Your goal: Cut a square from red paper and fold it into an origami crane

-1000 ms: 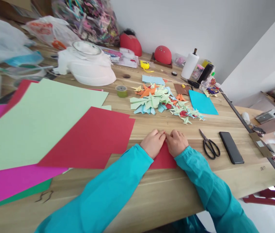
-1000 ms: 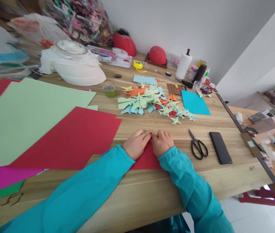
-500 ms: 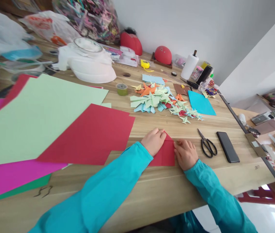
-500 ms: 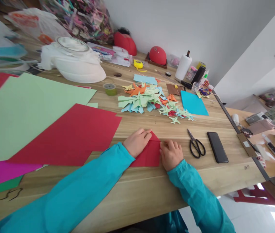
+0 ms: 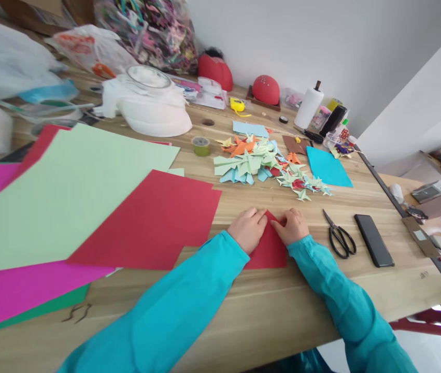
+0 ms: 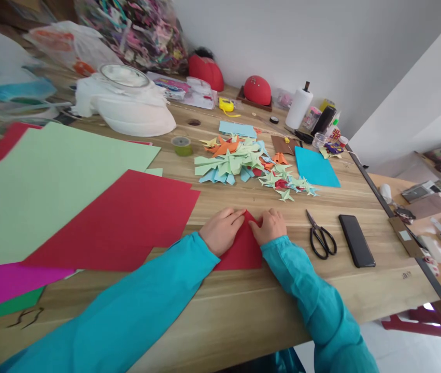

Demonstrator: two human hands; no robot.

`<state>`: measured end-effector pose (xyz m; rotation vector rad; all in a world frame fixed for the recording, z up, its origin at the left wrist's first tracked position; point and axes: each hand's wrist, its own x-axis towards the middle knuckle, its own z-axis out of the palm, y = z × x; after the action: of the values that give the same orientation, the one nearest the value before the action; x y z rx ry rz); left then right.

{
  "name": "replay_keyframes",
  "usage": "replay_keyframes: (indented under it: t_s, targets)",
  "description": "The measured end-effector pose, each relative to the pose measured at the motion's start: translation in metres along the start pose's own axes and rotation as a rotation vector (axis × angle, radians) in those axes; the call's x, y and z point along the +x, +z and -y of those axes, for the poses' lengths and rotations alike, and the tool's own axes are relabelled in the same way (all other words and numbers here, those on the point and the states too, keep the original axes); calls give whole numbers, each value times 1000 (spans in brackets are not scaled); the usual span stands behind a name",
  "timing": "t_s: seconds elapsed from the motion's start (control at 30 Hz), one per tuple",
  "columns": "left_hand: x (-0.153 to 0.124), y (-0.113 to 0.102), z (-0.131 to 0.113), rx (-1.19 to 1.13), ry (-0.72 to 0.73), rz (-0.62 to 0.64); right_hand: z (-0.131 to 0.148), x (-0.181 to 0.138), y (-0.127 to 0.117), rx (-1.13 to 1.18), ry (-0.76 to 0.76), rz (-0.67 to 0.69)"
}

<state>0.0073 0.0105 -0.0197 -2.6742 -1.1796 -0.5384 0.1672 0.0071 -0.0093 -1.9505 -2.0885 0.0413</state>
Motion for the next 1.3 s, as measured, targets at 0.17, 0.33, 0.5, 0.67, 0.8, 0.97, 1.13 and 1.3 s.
replay_keyframes:
  t_s: [0.17, 0.33, 0.5, 0.67, 0.8, 0.97, 1.13, 1.3]
  targets:
    - [-5, 4, 1, 25, 49, -17, -2, -7, 6, 89, 69, -10]
    - [-4, 4, 0, 31, 54, -7, 6, -15, 5, -146, -236, -213]
    - [-4, 2, -1, 43, 47, -9, 13, -16, 3, -319, -444, -410]
    - [-4, 2, 1, 4, 71, 0, 15, -20, 1, -277, -435, -367]
    - [-4, 4, 6, -56, 54, -25, 10, -28, -2, -93, -426, -292]
    - [-4, 4, 11, -125, 72, -79, 2, -35, -3, 86, -473, -201]
    - [-4, 5, 11, -174, 49, -73, 4, -40, 0, 4, -430, -136]
    - [-3, 5, 12, -235, 36, -78, 6, -43, 0, -26, -419, -105]
